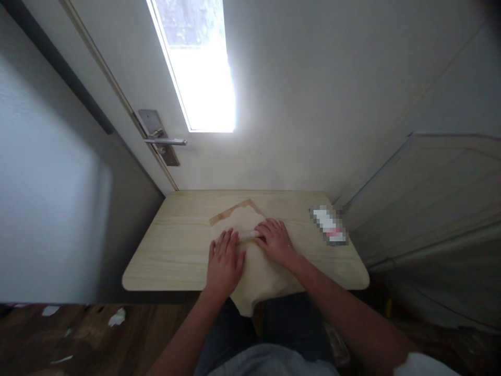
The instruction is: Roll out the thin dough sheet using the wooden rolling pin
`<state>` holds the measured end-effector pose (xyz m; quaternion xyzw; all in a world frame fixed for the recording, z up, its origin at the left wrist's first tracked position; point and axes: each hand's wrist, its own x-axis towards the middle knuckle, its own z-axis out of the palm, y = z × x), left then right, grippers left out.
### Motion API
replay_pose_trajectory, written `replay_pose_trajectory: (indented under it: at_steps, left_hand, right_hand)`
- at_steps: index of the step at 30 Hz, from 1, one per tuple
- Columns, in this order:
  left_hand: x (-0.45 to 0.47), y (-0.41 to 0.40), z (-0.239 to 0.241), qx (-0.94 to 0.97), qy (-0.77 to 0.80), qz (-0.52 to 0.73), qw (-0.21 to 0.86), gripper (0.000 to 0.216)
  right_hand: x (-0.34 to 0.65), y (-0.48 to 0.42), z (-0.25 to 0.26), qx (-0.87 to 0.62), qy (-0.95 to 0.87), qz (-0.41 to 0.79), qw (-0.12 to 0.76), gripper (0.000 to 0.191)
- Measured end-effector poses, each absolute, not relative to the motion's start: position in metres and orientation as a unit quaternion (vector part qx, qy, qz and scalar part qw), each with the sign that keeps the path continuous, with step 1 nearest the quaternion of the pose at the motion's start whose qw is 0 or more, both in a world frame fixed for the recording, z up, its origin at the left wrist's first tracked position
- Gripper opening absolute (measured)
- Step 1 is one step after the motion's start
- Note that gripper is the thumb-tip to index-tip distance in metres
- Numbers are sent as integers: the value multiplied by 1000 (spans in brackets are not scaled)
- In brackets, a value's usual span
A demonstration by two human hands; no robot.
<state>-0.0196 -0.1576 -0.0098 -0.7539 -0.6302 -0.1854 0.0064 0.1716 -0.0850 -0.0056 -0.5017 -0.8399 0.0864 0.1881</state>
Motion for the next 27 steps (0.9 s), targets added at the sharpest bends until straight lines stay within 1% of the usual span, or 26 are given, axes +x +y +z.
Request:
replay_pose_trajectory:
  at_steps: [4, 7, 11, 14, 19, 23, 27]
  left_hand:
    - [-23, -184, -14, -676, -689, -255, 58, 58]
    - [-30, -195, -19, -643, -713, -272, 60, 60]
    - [-34, -195, -25, -655, -726, -209, 21, 55]
    - [-30, -190, -28, -655, -735, -175, 5, 58]
    - [-26, -182, -30, -658, -739, -147, 5, 61]
    - [-32, -170, -29, -669, -734, -118, -2, 59]
    - [-41, -154, -24, -683, -724, -96, -7, 55]
  right_hand:
    - [175, -78, -9, -474, -854, 89, 196, 24]
    - [183, -77, -14, -469, -854, 81, 210, 24]
    - [194, -81, -22, -505, -826, 61, 243, 23]
    - [201, -86, -27, -534, -801, 47, 267, 22]
    - [206, -99, -28, -544, -794, 33, 268, 22]
    - [207, -110, -28, -549, -793, 43, 261, 21]
    - [210, -118, -31, -561, -774, 74, 284, 20]
